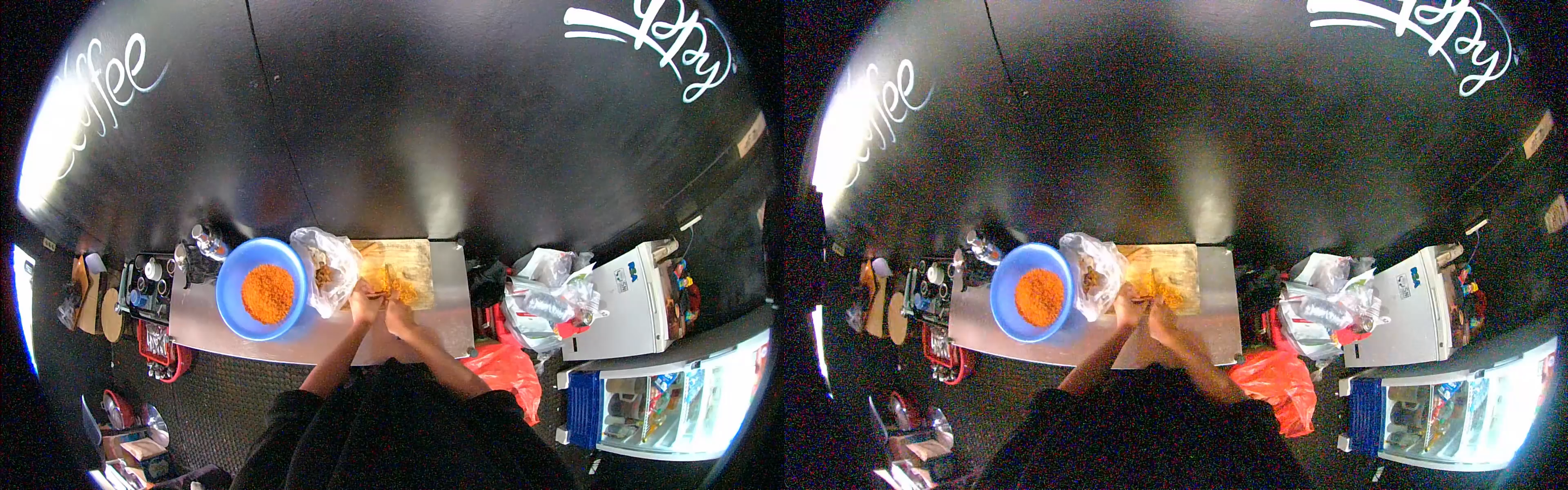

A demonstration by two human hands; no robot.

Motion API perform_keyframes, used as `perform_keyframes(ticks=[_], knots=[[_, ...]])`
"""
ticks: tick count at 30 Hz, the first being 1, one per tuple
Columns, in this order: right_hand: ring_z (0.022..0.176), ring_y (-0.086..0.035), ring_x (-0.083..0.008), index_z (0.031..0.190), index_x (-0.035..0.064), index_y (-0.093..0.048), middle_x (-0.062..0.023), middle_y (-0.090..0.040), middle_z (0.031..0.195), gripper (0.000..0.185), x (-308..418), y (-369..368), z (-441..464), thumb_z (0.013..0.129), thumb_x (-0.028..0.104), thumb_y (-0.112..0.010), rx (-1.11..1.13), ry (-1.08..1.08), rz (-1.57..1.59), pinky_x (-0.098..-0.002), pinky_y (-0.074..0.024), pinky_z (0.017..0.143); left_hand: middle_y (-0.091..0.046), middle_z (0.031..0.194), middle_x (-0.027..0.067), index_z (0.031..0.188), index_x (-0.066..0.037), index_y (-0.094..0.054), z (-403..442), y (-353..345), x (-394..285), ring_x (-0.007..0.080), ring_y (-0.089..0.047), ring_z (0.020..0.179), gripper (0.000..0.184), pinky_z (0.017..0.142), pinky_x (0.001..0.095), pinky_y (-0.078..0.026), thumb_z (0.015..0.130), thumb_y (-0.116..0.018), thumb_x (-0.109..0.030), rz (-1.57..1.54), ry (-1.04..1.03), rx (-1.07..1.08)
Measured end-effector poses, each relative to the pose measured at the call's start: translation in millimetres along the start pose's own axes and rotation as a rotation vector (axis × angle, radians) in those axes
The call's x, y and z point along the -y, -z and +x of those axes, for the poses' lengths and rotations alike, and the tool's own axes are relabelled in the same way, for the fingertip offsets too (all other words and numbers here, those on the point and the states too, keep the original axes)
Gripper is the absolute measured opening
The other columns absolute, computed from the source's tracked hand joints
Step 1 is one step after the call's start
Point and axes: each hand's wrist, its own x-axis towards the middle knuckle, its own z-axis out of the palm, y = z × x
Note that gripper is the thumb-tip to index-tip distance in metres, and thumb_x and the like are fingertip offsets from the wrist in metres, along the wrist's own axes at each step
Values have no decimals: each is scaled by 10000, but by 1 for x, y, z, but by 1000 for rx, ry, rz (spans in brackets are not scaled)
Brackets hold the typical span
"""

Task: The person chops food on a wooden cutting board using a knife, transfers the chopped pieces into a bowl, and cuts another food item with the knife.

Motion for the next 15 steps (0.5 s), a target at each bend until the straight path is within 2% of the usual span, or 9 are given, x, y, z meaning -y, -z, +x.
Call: perform_keyframes(ticks=[4,5,7,9,10,11,12,14,15], knots=[[760,-568,-425,1032,-35,-357,-271,-573,817,292,-1,-12,1,876,206,-302,-76,-11,-12,-479,-452,684,-500,663,79,762,-34,-467,2,-4,12,219,-525,663,343,617,332,-439,537,-725,-4,-46,50,18],[760,-568,-425,1032,-35,-357,-271,-573,817,292,-5,-13,4,876,206,-302,-74,-10,-10,-479,-452,684,-500,672,82,761,-32,-461,5,-10,25,217,-533,666,344,603,329,-449,539,-722,4,-81,-20,3],[759,-567,-433,1018,-33,-361,-265,-575,824,276,-11,-8,8,865,195,-327,-4,135,-107,-478,-455,679,-500,681,84,759,-30,-455,5,-9,26,215,-541,670,346,589,325,-458,541,-719,11,-116,-88,-7],[759,-569,-428,1015,-31,-362,-262,-577,821,266,-8,-11,3,858,183,-343,-18,43,-5,-477,-457,675,-498,683,73,748,-29,-443,1,-3,17,200,-555,650,345,569,302,-475,546,-717,24,159,-171,-63],[759,-570,-426,1014,-30,-363,-260,-578,820,261,-7,-14,1,855,177,-351,-24,-3,46,-476,-459,673,-498,683,73,748,-29,-443,-2,3,2,200,-555,650,345,569,302,-475,546,-717,24,158,-170,-63],[758,-571,-423,1013,-29,-363,-258,-579,819,257,-6,-16,-1,852,171,-360,-32,-49,97,-476,-460,671,-508,696,74,744,-28,-441,-6,8,-18,191,-559,637,338,568,290,-480,552,-712,34,15,-55,-36],[749,-575,-417,1012,-32,-365,-255,-581,793,260,-4,-18,-2,851,173,-367,4,-107,4,-476,-461,660,-518,708,74,739,-27,-438,-7,11,-26,183,-563,624,331,568,277,-484,558,-706,44,-126,58,-8],[739,-579,-410,1010,-35,-367,-252,-584,768,264,-2,-17,-1,849,174,-374,39,-163,-85,-476,-462,650,-534,726,78,748,-22,-451,-4,1,-1,181,-567,621,320,582,273,-484,564,-704,46,-152,36,-19],[731,-583,-402,1016,-40,-368,-249,-584,745,271,-3,-11,0,846,171,-380,25,-89,-106,-470,-465,646,-550,743,82,757,-17,-463,-2,0,4,178,-570,618,310,596,270,-484,570,-701,48,-180,15,-26]])
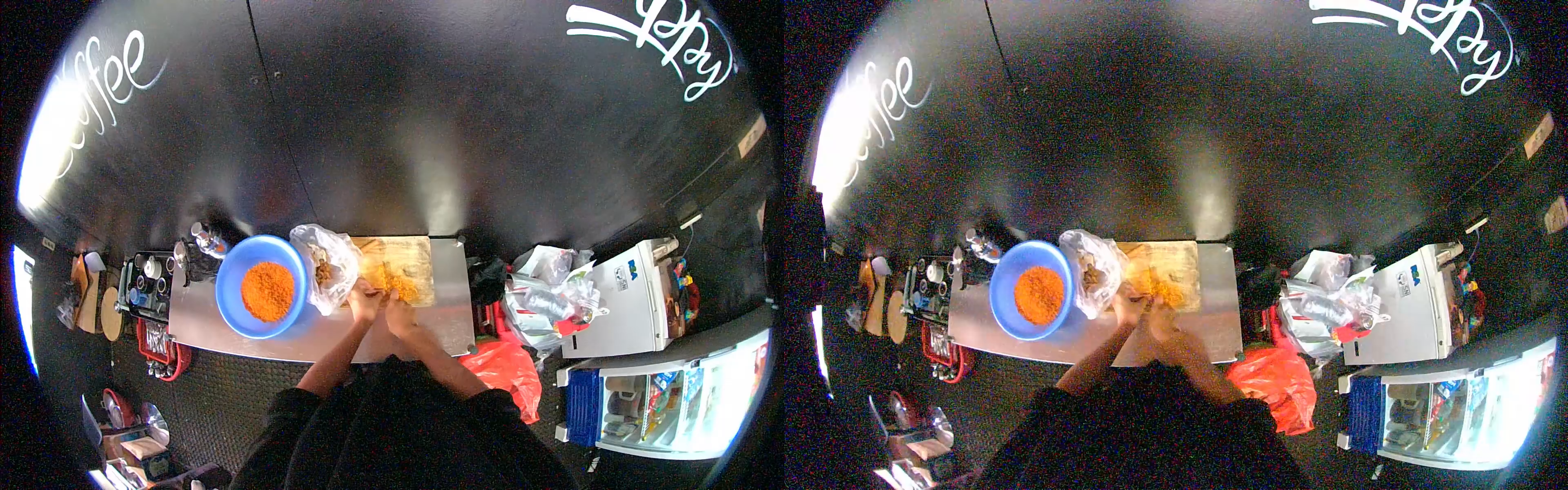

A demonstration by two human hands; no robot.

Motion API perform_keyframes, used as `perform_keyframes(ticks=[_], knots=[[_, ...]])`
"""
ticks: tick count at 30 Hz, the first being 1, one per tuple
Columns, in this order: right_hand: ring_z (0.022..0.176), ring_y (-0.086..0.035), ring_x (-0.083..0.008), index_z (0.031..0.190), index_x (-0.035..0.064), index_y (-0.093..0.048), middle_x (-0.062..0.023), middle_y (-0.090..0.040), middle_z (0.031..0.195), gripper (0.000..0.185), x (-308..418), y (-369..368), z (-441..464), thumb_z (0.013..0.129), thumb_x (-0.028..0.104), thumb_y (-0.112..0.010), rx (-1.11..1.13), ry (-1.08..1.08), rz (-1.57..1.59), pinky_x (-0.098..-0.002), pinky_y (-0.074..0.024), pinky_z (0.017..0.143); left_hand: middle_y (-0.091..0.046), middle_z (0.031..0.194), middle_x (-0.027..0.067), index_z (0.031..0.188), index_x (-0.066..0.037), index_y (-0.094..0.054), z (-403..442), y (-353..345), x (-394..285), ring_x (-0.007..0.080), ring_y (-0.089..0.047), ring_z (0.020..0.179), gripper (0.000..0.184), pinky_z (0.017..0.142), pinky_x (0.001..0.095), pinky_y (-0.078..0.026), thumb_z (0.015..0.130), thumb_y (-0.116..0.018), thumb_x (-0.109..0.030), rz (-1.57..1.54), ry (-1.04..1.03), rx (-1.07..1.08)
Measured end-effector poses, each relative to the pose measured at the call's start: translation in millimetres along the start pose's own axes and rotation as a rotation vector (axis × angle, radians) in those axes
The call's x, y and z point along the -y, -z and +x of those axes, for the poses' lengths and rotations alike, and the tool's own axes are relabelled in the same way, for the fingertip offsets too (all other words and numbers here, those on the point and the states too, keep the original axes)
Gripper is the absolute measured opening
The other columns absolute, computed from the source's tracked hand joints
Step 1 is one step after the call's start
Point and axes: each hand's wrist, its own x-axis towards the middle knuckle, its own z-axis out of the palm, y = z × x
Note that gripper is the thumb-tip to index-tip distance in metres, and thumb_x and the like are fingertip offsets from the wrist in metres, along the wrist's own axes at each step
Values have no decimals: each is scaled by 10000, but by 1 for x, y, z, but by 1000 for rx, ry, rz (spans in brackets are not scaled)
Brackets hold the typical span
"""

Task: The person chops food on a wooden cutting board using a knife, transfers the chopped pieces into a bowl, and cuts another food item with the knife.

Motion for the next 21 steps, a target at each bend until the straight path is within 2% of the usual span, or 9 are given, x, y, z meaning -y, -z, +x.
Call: perform_keyframes(ticks=[4,6,9,11,12,14,17,19,21], knots=[[711,-591,-388,1036,-53,-371,-234,-587,695,297,-8,23,4,845,173,-384,7,177,-29,-462,-474,640,-567,788,101,768,5,-518,7,4,11,182,-578,644,262,596,272,-489,578,-691,62,-60,44,128],[714,-591,-387,1047,-53,-368,-233,-589,703,305,-8,28,4,848,178,-382,21,200,-34,-463,-474,639,-570,792,99,780,6,-598,13,7,14,188,-579,675,212,597,274,-489,592,-679,62,215,-328,208],[717,-591,-385,1038,-51,-373,-235,-590,715,298,0,30,-2,852,181,-379,-3,191,-15,-465,-472,637,-634,702,79,671,-38,-647,13,0,19,204,-601,671,79,629,284,-484,602,-682,-25,110,-192,150],[716,-591,-384,1017,-49,-381,-238,-589,719,283,9,29,-10,852,181,-378,-38,163,10,-467,-471,637,-602,751,92,726,-30,-651,15,-1,27,206,-589,680,119,619,287,-481,612,-674,-5,138,-187,204],[716,-593,-381,996,-48,-382,-241,-588,721,258,12,27,-16,843,160,-388,-97,122,227,-463,-474,638,-569,799,105,780,-22,-655,16,1,28,208,-576,689,163,608,290,-478,622,-665,15,169,-181,260],[715,-595,-378,975,-46,-382,-244,-587,723,234,15,19,-16,833,139,-398,-154,79,446,-459,-476,640,-573,786,109,770,-22,-655,15,1,30,213,-577,684,147,608,292,-475,626,-663,5,149,-173,258],[706,-600,-371,948,-32,-386,-239,-590,725,206,1,-1,3,829,136,-408,-212,85,119,-455,-481,631,-583,758,114,761,-21,-653,14,3,22,219,-582,681,119,610,293,-472,642,-649,-9,174,-212,244],[695,-603,-365,955,-20,-391,-224,-595,724,204,1,13,6,837,146,-401,-71,173,-63,-452,-485,618,-589,742,116,761,-20,-651,16,4,22,220,-585,683,107,612,293,-473,654,-638,-13,226,-263,224],[694,-603,-365,960,-19,-396,-220,-596,723,213,9,13,2,839,156,-401,-74,99,42,-451,-485,617,-602,735,122,765,-13,-644,14,5,17,219,-592,681,93,616,295,-477,676,-616,-15,245,-270,209]])
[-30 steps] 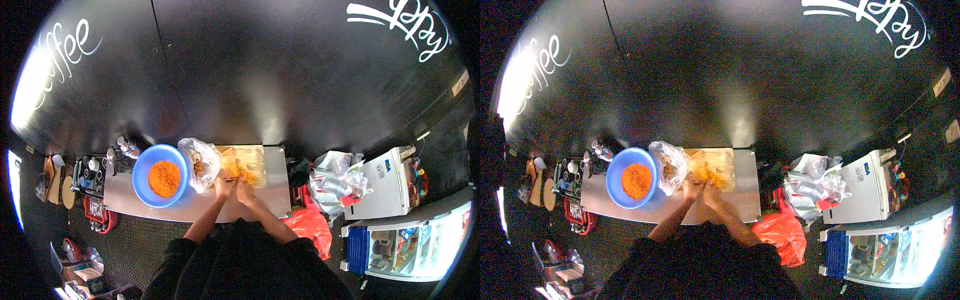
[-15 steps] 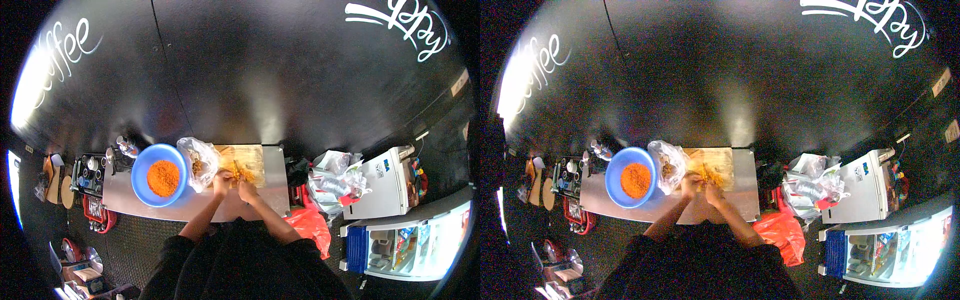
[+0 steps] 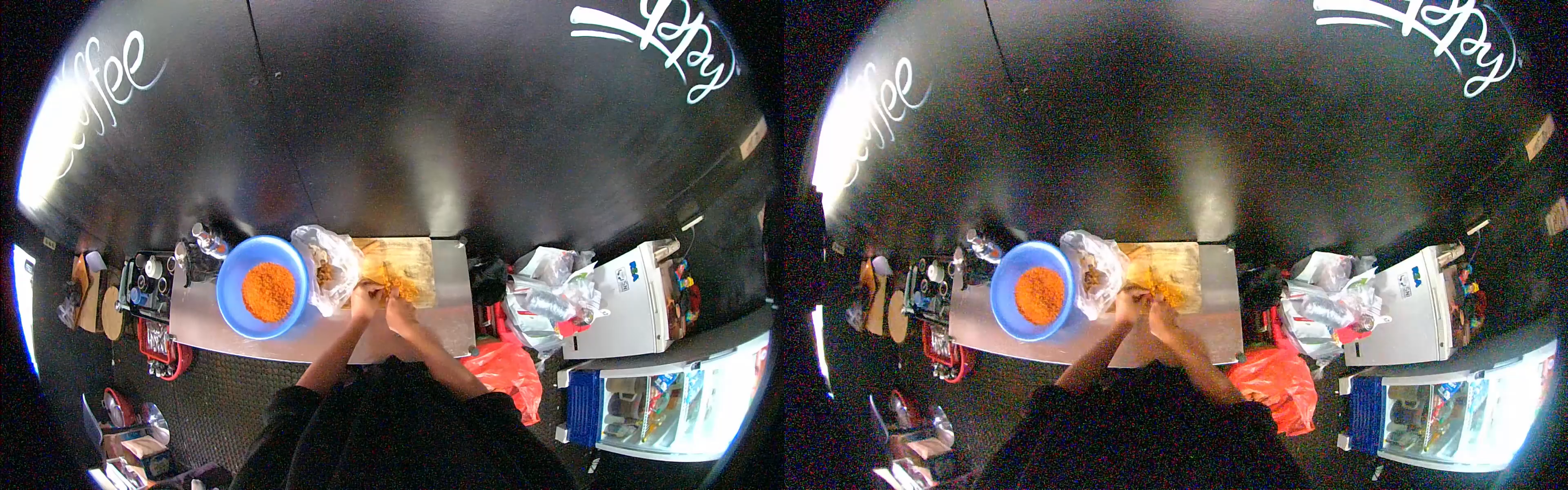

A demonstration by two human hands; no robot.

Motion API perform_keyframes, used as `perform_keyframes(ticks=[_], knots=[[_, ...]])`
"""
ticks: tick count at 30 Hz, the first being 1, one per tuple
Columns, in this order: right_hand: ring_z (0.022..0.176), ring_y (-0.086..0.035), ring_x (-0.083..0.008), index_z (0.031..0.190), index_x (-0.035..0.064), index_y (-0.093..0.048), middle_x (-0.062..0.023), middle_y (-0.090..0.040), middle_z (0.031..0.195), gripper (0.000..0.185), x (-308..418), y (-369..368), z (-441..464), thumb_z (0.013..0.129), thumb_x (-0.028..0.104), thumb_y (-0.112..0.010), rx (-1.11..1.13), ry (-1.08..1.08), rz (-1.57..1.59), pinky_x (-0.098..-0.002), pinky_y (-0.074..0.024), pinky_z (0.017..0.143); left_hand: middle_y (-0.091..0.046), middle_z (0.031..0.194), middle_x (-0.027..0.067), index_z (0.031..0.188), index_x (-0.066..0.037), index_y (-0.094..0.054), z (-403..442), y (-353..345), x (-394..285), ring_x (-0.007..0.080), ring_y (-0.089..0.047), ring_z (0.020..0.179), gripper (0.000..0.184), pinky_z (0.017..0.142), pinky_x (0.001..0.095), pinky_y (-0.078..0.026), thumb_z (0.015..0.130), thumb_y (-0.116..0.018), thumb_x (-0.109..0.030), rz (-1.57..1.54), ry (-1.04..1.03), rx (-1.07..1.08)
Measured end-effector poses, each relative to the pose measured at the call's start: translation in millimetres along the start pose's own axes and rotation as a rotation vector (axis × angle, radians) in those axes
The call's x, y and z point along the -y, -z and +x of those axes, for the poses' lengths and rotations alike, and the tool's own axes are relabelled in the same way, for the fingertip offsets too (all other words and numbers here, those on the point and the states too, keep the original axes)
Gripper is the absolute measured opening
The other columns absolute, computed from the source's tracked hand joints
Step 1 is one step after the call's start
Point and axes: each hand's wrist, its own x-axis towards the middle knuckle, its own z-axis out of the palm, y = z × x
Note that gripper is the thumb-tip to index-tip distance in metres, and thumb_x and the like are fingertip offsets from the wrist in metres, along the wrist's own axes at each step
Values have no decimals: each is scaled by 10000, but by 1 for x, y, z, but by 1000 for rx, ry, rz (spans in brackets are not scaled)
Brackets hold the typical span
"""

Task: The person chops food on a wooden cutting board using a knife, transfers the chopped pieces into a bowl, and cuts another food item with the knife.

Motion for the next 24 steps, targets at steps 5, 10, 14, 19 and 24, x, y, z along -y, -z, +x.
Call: perform_keyframes(ticks=[5,10,14,19,24], knots=[[694,-597,-373,1008,-14,-398,-215,-596,727,257,-5,-4,-6,852,190,-388,0,-21,46,-457,-480,626,-609,772,130,807,-7,-629,7,10,-1,227,-600,676,95,616,299,-481,726,-589,-35,-71,54,23],[665,-586,-385,1098,25,-385,-220,-591,743,336,-13,24,-5,872,270,-343,23,124,66,-477,-471,629,-590,888,169,932,-13,-590,37,5,2,285,-591,777,177,701,343,-470,764,-554,-55,-102,204,36],[651,-586,-383,1118,27,-375,-218,-589,732,352,-21,32,2,870,275,-348,23,136,-24,-473,-475,616,-552,913,200,935,-12,-554,58,-14,27,347,-543,843,217,752,389,-433,720,-544,-35,86,-196,42],[627,-586,-371,1117,22,-386,-209,-588,708,347,-19,36,-5,868,262,-362,87,77,-27,-447,-487,577,-574,780,164,816,-9,-569,60,-14,30,331,-566,774,129,691,369,-455,687,-572,-7,210,-149,145],[631,-587,-365,1112,15,-391,-209,-586,712,347,-15,28,-6,866,258,-372,62,78,-4,-447,-486,577,-601,702,127,741,-15,-598,50,-8,32,283,-589,693,82,634,335,-470,662,-618,-3,57,-18,283]])
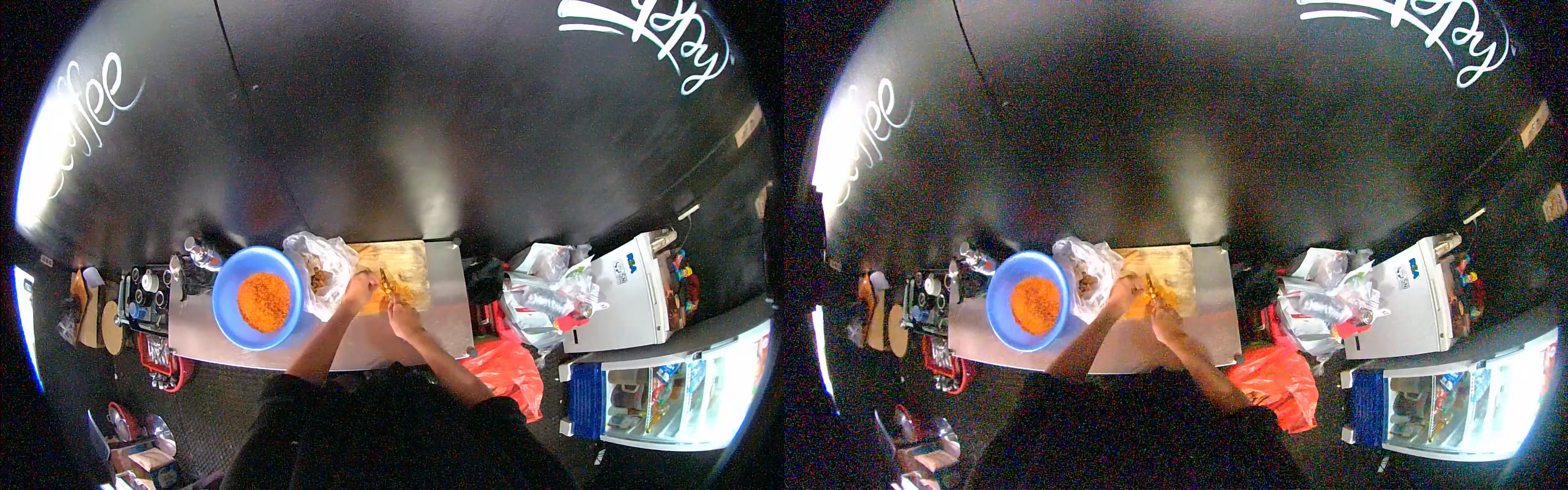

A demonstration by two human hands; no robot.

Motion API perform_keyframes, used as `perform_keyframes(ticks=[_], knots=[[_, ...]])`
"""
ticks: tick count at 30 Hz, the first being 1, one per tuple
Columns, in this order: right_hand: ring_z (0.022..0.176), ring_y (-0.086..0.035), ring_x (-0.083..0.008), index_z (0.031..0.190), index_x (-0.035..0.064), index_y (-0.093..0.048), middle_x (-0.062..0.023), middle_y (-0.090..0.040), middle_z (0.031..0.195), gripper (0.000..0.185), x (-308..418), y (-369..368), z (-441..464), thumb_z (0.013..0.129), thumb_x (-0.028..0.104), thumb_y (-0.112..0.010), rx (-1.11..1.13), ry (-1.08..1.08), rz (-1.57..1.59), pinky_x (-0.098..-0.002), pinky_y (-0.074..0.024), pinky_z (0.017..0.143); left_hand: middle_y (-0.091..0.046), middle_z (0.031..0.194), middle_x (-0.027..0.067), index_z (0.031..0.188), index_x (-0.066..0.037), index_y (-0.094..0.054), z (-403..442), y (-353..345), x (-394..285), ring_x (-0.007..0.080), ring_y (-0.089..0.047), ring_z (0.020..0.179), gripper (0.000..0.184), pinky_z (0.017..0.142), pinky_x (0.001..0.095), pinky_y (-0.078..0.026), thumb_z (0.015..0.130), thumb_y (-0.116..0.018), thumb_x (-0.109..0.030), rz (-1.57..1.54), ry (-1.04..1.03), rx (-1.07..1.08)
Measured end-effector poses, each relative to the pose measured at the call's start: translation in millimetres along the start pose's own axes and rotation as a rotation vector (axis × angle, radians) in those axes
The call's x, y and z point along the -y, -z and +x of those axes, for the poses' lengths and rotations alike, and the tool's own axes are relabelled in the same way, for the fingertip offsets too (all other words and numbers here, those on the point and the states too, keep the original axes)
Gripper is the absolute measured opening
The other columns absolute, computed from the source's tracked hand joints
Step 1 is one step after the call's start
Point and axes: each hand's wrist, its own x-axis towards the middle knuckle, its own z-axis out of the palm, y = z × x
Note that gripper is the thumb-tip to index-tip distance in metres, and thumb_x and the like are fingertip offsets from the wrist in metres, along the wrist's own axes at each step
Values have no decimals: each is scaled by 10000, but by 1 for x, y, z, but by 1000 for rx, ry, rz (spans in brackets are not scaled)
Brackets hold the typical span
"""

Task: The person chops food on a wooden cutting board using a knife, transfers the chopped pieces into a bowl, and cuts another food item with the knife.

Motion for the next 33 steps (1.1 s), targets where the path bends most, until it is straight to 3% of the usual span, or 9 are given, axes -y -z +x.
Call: perform_keyframes(ticks=[2,5,7,10,13,19,22,31,33], knots=[[635,-587,-365,1117,13,-390,-209,-586,714,350,-1,-6,1,865,257,-376,-1,-3,6,-448,-485,579,-616,730,130,752,-28,-624,-8,8,-8,249,-599,677,98,623,328,-471,656,-644,-19,-63,14,110],[654,-590,-366,1103,6,-395,-208,-588,719,347,1,-13,2,866,258,-379,-120,48,23,-450,-483,578,-619,721,124,751,-34,-643,-16,12,-13,237,-603,656,91,605,317,-472,661,-644,-25,-1,-85,5],[659,-592,-372,1065,4,-402,-207,-591,714,321,9,-12,4,867,256,-373,48,-125,-5,-451,-485,574,-618,713,125,747,-32,-644,-22,20,-32,237,-602,648,83,599,312,-472,664,-638,-20,12,-18,28],[656,-594,-377,1026,11,-404,-205,-595,704,284,13,-43,-4,866,244,-373,-112,-156,-57,-460,-485,574,-616,699,124,738,-25,-645,-23,22,-36,234,-601,637,73,590,306,-470,667,-630,-13,7,9,20],[651,-599,-371,1037,6,-402,-197,-600,701,274,21,-26,-2,859,212,-377,-49,-195,28,-465,-488,581,-613,680,121,734,-13,-641,-26,12,-28,221,-595,620,70,582,304,-466,664,-628,-10,-46,7,-41],[664,-618,-330,1050,7,-392,-190,-607,712,257,14,-18,5,828,136,-404,-120,27,-207,-431,-504,585,-607,654,107,724,2,-633,-26,8,-19,169,-571,587,64,569,283,-454,660,-634,2,-140,7,-63],[691,-616,-335,1065,0,-387,-199,-607,743,277,26,-24,0,816,120,-413,-8,-173,-120,-428,-503,612,-607,649,103,716,1,-631,-27,8,-18,155,-564,584,61,566,274,-450,656,-633,13,-144,23,-67],[637,-623,-318,1019,17,-394,-169,-610,683,234,20,-20,2,812,121,-420,-112,23,-158,-400,-508,552,-612,648,102,721,-10,-640,-27,-1,-6,158,-576,590,71,570,272,-460,654,-622,7,-199,94,-69],[633,-622,-323,1007,17,-399,-163,-609,670,225,25,-31,-2,810,122,-425,-122,-42,-145,-402,-507,551,-613,650,104,723,-13,-643,-28,-6,-1,162,-581,594,71,573,276,-466,654,-627,-6,-229,103,-56]])
